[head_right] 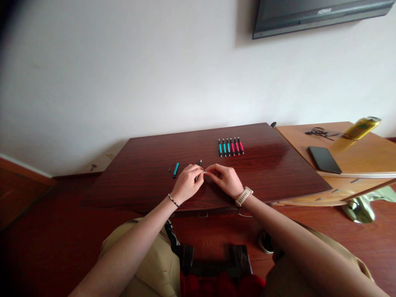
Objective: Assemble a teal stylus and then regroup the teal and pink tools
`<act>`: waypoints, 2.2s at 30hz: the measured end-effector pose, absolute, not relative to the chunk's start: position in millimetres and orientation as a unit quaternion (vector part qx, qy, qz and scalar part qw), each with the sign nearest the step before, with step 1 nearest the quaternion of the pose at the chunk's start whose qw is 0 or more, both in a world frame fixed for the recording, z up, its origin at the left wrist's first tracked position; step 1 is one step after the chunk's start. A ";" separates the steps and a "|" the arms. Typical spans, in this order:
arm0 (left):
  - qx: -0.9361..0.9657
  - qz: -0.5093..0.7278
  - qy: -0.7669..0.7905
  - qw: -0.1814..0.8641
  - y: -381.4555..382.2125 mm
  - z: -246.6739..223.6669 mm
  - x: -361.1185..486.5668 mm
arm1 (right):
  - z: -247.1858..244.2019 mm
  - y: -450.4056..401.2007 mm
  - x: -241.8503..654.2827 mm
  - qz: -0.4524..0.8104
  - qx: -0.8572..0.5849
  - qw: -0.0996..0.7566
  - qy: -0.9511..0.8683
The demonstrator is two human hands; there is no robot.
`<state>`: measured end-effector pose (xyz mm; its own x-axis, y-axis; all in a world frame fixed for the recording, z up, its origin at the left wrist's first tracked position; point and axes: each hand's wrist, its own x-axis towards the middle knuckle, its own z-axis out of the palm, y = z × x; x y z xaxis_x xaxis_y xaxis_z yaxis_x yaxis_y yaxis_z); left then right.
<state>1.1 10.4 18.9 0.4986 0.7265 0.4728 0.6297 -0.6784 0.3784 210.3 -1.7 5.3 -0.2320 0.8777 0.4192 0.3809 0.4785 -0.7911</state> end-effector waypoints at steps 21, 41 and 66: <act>0.753 0.208 0.615 -0.110 31.3 21.4 -75.1 | 3.1 0.1 211.2 0.269 -0.448 0.437 -0.732; 0.845 0.258 0.468 0.010 14.3 17.4 -47.8 | 2.8 1.0 212.7 0.267 -0.468 0.463 -0.703; 0.868 0.253 0.425 0.050 8.4 11.0 -31.6 | 2.2 -0.4 211.4 0.275 -0.463 0.441 -0.718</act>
<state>-31.6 8.4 11.0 0.5103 0.7630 0.3968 0.7126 -0.6334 0.3016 211.4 -0.4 2.2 -0.1828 0.9078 0.3776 0.4225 0.4193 -0.8035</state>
